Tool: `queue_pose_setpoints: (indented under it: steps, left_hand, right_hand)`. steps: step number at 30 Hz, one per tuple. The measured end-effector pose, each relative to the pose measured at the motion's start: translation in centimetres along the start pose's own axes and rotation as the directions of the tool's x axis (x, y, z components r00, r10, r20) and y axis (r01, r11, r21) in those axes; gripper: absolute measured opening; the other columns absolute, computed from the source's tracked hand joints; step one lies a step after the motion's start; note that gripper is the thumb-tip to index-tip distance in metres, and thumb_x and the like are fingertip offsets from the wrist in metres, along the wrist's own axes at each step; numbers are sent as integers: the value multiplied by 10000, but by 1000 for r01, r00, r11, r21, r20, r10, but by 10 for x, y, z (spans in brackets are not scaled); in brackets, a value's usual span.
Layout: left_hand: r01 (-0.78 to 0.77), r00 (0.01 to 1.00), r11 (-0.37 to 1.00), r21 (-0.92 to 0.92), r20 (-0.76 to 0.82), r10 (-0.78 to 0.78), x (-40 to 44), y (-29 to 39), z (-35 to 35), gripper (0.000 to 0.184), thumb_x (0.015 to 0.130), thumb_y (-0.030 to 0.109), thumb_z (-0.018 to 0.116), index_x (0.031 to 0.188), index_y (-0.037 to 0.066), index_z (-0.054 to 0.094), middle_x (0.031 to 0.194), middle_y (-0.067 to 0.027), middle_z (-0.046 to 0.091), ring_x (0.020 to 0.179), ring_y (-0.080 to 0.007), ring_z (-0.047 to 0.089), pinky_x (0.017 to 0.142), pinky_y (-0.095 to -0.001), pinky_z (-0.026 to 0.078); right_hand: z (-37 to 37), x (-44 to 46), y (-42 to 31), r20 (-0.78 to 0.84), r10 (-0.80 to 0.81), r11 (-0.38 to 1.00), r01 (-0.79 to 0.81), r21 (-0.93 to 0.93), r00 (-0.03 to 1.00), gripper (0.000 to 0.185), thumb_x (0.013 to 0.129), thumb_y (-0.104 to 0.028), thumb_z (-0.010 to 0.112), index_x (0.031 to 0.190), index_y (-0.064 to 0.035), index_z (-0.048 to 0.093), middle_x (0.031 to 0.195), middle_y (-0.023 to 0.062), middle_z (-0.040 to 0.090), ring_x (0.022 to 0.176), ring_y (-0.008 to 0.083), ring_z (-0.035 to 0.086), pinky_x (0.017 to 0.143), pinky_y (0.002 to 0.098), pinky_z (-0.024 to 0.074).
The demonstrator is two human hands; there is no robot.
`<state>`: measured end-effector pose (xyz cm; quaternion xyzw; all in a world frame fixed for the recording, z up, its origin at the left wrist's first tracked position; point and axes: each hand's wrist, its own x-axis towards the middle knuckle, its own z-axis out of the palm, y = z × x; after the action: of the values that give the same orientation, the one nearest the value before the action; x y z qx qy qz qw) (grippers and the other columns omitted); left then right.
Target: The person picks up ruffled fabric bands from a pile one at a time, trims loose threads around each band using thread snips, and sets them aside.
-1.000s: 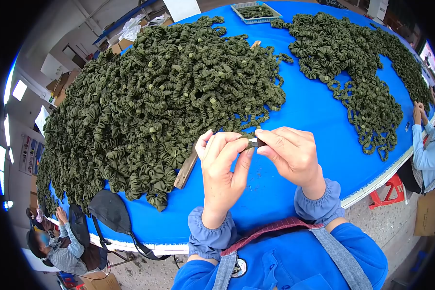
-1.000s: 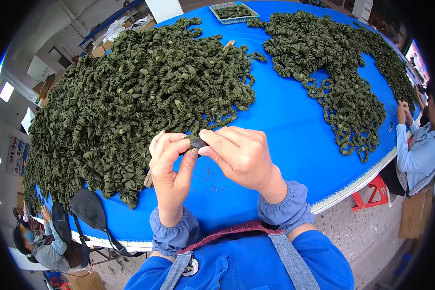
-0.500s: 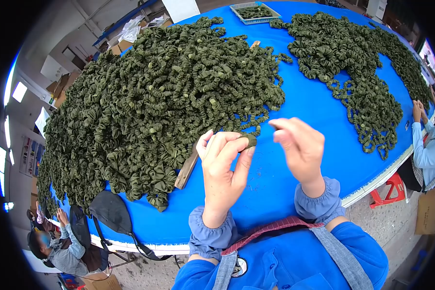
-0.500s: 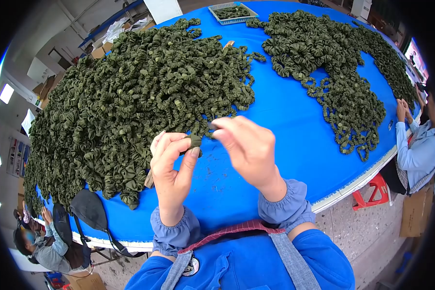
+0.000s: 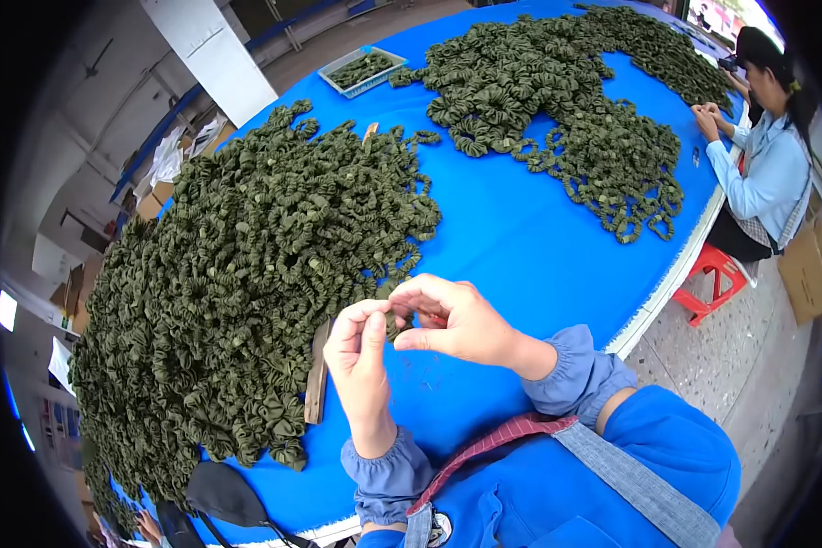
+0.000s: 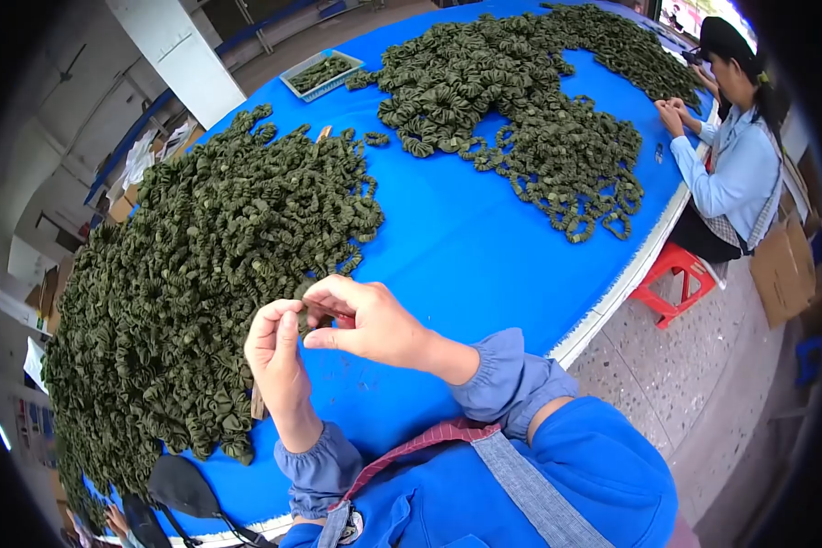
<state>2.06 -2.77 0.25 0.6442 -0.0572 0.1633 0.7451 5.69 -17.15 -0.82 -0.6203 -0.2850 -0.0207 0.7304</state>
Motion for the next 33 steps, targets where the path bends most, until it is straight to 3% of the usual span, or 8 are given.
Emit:
queue_pose_setpoints:
  steps: [6,9,12,16,23,28,30,33]
  left_hand:
    - [21,999,994,-108,26,-18,-1,-12,13,154,882,17,523,1019,-13,587,969,-94,610,830,-118,543,770,-209,423]
    - [95,992,994,-51,87,-91,5,-19,14,154,867,29,561,1011,-1,604,933,-81,632,791,-120,565,734,-217,450]
    - [42,997,995,87,-61,-36,33,-30,-14,164,843,53,595,998,2,604,911,-66,630,770,-120,558,724,-221,452]
    - [-58,912,898,436,-342,226,85,-48,-64,188,808,59,606,988,5,604,871,-61,610,742,-141,556,720,-239,463]
    - [-52,734,45,998,7,679,160,-75,-94,205,777,60,595,978,27,622,869,-84,582,742,-191,554,702,-294,469]
    - [68,902,253,965,-168,399,162,-63,-100,219,757,82,620,969,30,620,829,-57,579,692,-193,541,669,-300,466]
    - [20,940,756,655,-269,208,136,-34,-82,198,761,96,640,944,24,616,774,-33,572,645,-163,526,615,-255,449]
    - [56,943,996,65,-330,-31,72,3,-42,184,787,115,647,936,13,615,762,-25,584,614,-123,503,581,-199,418]
  right_hand:
    - [-18,-15,-1,121,98,990,-109,89,988,381,699,31,728,1044,-40,583,883,39,654,668,68,552,536,185,405]
    - [-40,-24,4,41,-53,930,64,-361,998,318,689,28,722,981,-50,622,769,23,648,516,77,462,477,203,380]
    - [-97,-7,11,79,-407,492,291,-820,910,270,665,65,687,913,-24,630,784,54,658,603,149,578,549,258,466]
    - [-229,-4,57,-180,-495,97,-152,-984,850,174,791,-95,624,964,-68,627,870,73,657,680,260,603,635,331,480]
    - [-324,-35,105,-389,-519,120,-385,-915,762,151,845,-104,603,968,-18,621,947,63,602,725,216,577,627,295,465]
    - [-220,-5,28,-328,-543,403,-103,-909,773,122,848,-69,605,946,0,625,925,36,594,679,139,530,588,232,433]
    - [-173,4,4,-387,-466,611,-27,-791,795,102,827,-21,613,926,-11,638,925,22,592,653,78,472,560,186,386]
    - [-109,15,-22,-285,-376,798,151,-584,882,100,829,-10,600,914,-27,649,934,22,596,639,65,455,539,180,363]
